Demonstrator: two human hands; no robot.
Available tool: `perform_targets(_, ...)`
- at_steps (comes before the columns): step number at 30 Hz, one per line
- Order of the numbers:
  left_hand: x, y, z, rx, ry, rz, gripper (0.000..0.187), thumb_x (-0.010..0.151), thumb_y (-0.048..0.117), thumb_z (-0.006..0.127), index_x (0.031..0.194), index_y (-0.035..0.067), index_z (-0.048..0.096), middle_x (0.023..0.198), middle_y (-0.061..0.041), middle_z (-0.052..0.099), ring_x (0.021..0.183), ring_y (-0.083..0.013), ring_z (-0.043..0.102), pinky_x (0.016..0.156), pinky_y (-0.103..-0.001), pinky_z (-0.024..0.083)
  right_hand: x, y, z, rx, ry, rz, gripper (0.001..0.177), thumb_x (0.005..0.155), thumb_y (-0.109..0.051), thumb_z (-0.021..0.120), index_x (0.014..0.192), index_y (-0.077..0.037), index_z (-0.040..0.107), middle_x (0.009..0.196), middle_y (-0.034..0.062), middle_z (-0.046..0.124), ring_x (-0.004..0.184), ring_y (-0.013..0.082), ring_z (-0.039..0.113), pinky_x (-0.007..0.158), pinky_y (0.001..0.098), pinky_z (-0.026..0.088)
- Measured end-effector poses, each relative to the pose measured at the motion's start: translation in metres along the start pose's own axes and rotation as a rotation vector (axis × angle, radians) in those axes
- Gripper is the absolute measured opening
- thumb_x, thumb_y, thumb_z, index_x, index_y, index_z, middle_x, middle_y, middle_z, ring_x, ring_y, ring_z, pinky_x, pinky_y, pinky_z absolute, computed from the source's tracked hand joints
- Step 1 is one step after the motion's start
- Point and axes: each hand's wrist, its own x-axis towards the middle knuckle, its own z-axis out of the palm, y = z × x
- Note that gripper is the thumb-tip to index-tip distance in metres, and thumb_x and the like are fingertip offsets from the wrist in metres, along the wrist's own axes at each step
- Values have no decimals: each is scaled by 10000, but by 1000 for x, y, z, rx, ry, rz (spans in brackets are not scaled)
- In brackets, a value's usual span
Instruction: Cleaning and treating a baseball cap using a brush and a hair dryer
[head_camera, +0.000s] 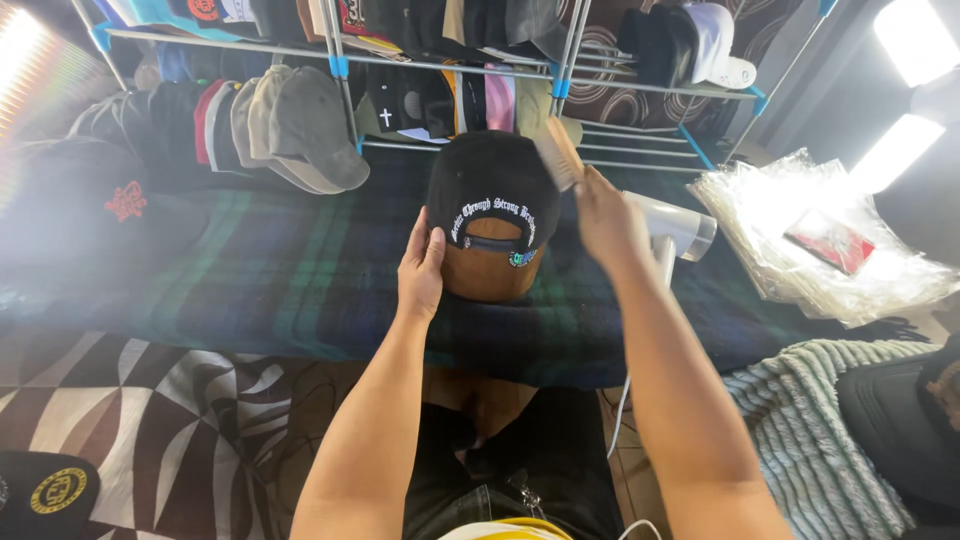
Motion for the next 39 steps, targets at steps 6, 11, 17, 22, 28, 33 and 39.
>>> perform_targets(6,5,-5,3,-40,-4,18,513,1006,456,580,1504,365,490,1432,-132,606,1389,-303,498,1175,-424,403,16,4,-36,-361,-382,67,450,1027,-394,463,1377,-197,666,1289,64,719,1219,288,659,1046,444,525)
perform_targets(11,2,-7,1,-47,1,35,506,1004,431,590,1496,351,503,1430,-137,609,1374,-288,524,1166,-418,420,31,-62,-68,126,-277,170,431,1055,-425,527,1453,-270,583,1356,9,663,1272,295,590,1043,473,492)
perform_targets(17,10,-13,1,-54,8,23,512,999,420,604,1497,355,503,1415,-149,616,1374,-306,512,1161,-418,427,47,-51,-81,-12,-431,288,408,1031,-451,450,1225,-260,753,1186,114,742,1175,405,646,1007,534,503)
perform_targets(22,4,-5,0,-27,3,17,509,1007,443,581,1503,373,487,1441,-143,596,1385,-297,504,1166,-418,414,27,-98,-98,160,-350,202,414,1053,-302,430,1314,-103,683,1105,191,738,1017,449,688,874,541,552)
perform_targets(28,2,-1,-1,-13,3,23,519,1004,453,580,1507,368,488,1417,-180,607,1378,-326,508,1162,-437,413,-31,23,55,802,-385,850,512,1014,-590,571,1272,-158,662,630,123,604,382,220,495,266,302,400)
perform_targets(33,6,-9,0,-11,7,17,514,1006,453,581,1506,372,487,1412,-171,613,1374,-323,511,1160,-433,417,-33,-32,-13,810,-214,850,380,1052,-371,471,1305,-136,630,711,209,631,455,293,617,315,387,514)
perform_targets(39,2,-6,0,-5,14,20,511,1002,455,580,1499,377,492,1418,-138,614,1377,-303,511,1170,-427,408,-98,-12,26,744,-196,821,427,1014,-307,555,1434,-239,575,664,260,641,410,339,592,237,383,448)
